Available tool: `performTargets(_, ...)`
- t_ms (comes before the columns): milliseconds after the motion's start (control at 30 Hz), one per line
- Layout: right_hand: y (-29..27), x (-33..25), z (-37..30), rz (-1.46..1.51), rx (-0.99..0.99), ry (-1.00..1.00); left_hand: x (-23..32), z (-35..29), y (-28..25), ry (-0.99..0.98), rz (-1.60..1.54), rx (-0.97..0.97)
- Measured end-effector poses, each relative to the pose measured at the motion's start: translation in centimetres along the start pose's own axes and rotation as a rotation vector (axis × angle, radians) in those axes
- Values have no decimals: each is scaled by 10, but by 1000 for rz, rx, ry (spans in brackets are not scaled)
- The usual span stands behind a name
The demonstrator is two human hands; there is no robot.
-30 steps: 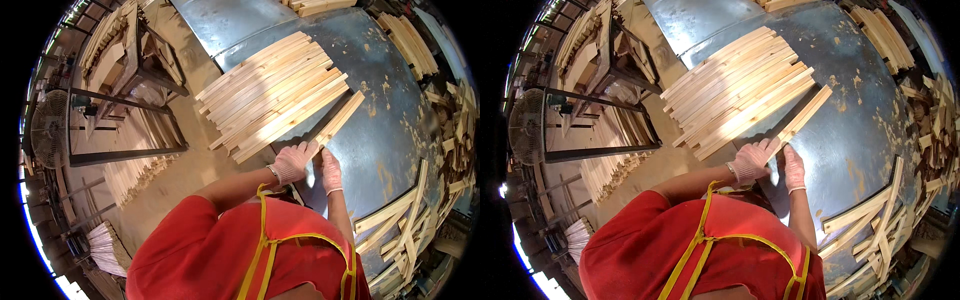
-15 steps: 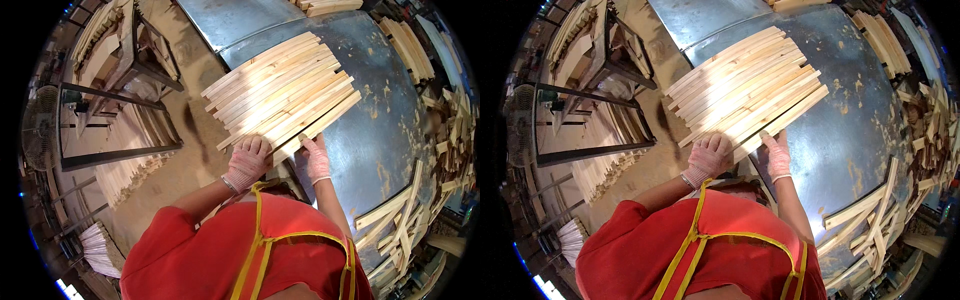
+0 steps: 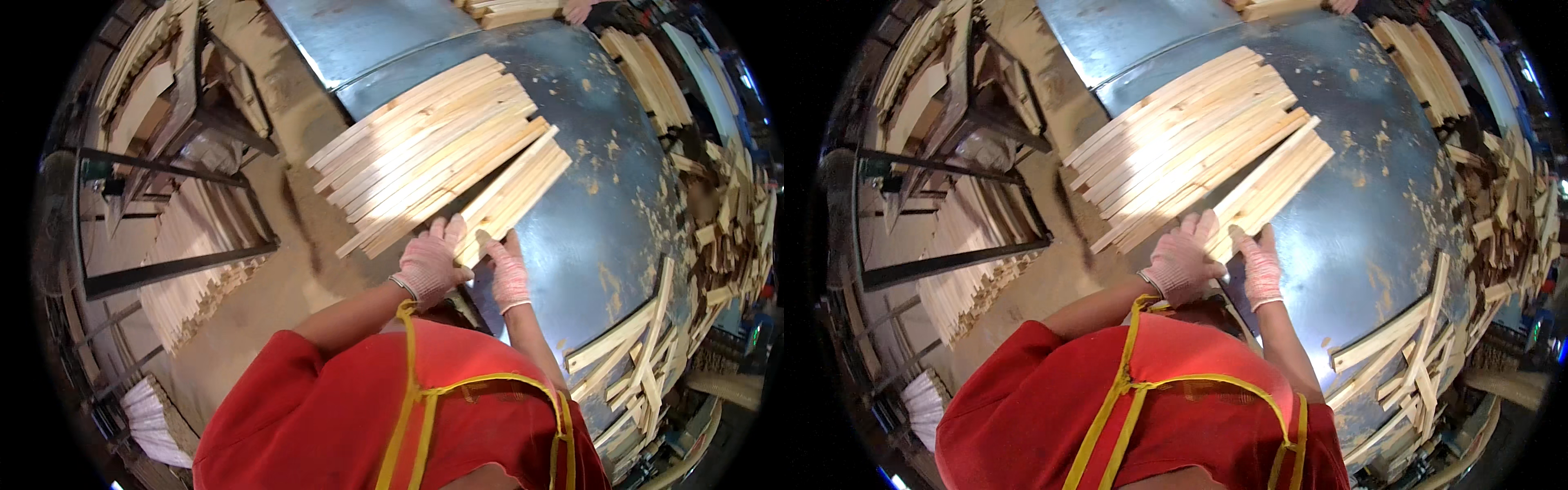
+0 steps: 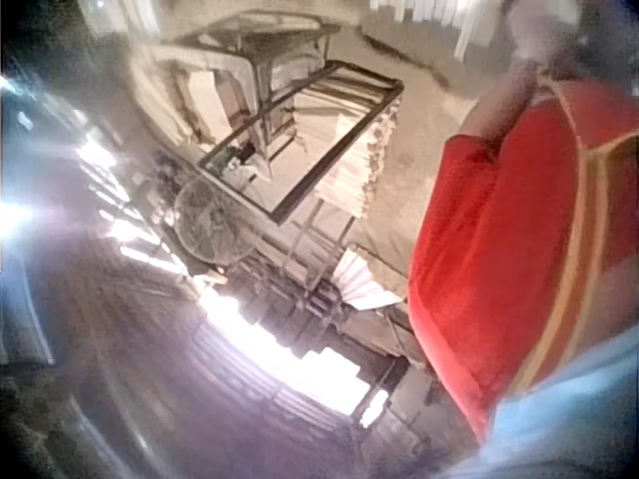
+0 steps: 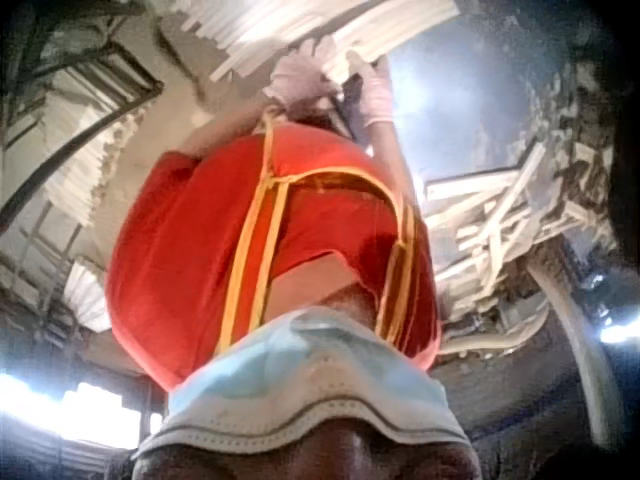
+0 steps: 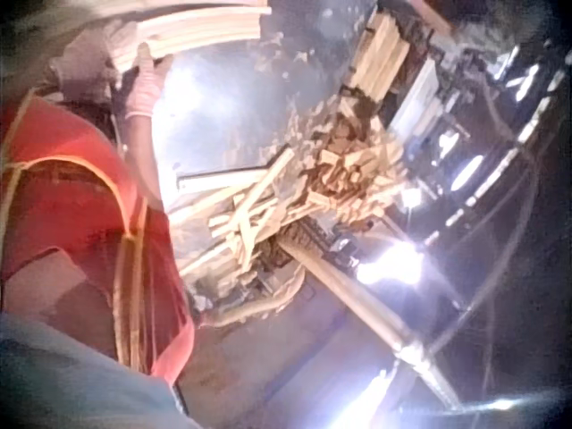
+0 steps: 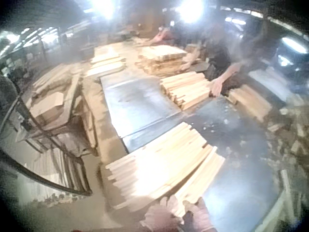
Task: The person repeatedly picks up thin wooden planks from a large pile on a metal table and stacks them into a neat pile. The person handles the planks one at a time or in small groups, aligning them before placing them onto the growing stack.
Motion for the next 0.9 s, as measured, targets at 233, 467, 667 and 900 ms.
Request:
performTargets(233,-45,63,11,434,365,334,23,30,6,87,42,-73)
performTargets(467,-24,36,0,872,20,203,-2,28,4,117,-1171,-463)
performTargets(667,-5,25,-15,334,210,180,-41,-21,-25,401,-205,-93)
performTargets(900,10,15,18,175,6,72,-180,-117,-8,-543,-596,81)
Point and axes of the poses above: each hand's wrist, its own z-axis towards the middle knuckle, its own y-axis out of the palm, x = y × z, the point moved 6 cm from there along z, towards the middle knuckle, and after that the axes turned 6 degrees about x, right-handed, at the moved point
